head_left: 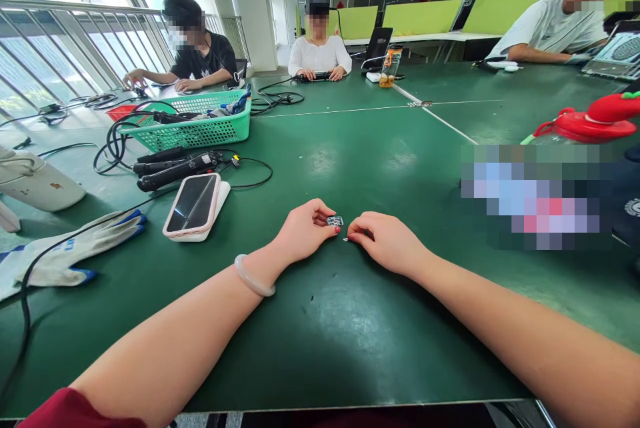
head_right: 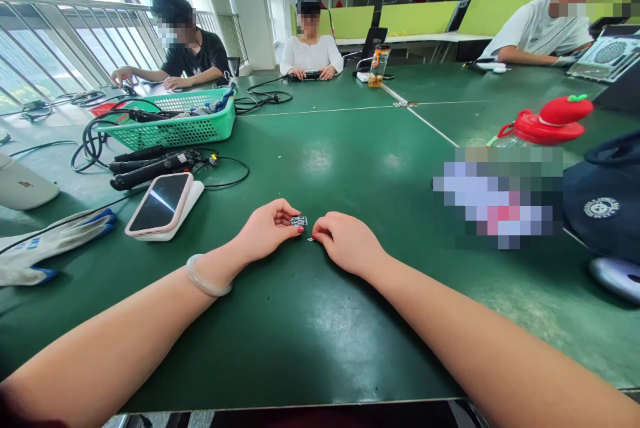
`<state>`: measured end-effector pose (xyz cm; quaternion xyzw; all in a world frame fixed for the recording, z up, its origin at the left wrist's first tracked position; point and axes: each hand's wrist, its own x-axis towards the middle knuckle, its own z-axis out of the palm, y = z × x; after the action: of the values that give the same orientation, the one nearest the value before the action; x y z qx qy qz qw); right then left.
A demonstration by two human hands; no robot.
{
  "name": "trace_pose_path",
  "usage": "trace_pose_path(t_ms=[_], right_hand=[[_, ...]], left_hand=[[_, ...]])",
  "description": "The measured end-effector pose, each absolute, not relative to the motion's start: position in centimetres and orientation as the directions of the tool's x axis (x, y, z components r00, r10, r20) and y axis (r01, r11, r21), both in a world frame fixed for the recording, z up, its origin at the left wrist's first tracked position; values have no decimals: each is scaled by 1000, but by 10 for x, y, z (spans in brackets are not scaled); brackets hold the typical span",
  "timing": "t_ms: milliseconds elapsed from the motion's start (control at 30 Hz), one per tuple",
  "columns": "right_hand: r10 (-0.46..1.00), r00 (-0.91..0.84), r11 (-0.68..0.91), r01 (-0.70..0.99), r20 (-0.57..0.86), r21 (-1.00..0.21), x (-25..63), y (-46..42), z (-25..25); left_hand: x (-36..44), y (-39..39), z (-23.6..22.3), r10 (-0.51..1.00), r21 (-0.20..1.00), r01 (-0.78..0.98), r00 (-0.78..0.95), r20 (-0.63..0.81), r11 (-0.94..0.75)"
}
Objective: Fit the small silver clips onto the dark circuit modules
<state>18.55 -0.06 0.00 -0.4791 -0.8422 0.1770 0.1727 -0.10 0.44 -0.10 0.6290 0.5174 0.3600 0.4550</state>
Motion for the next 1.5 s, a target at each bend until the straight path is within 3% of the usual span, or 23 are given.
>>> trace_pose_path(t_ms=[833, 1167, 1333, 1500], right_hand=[[822, -558, 542, 706, 113, -457, 196, -2, 2], [885, -459, 459, 827, 82, -325, 194, 0, 1], [891, -387, 449, 823, 236, -348, 197, -2, 3], [815, -425, 566, 729, 393, -385, 191, -9, 6]], left_hand=[[-2, 5, -3, 974, 946, 319, 224, -25, -49], [0, 2, 1, 968, 944, 327, 249, -36, -49], [0, 2, 2, 965, 938, 343, 261, -40, -54], [1, -2, 6, 949, 933, 352, 311, -47, -69]])
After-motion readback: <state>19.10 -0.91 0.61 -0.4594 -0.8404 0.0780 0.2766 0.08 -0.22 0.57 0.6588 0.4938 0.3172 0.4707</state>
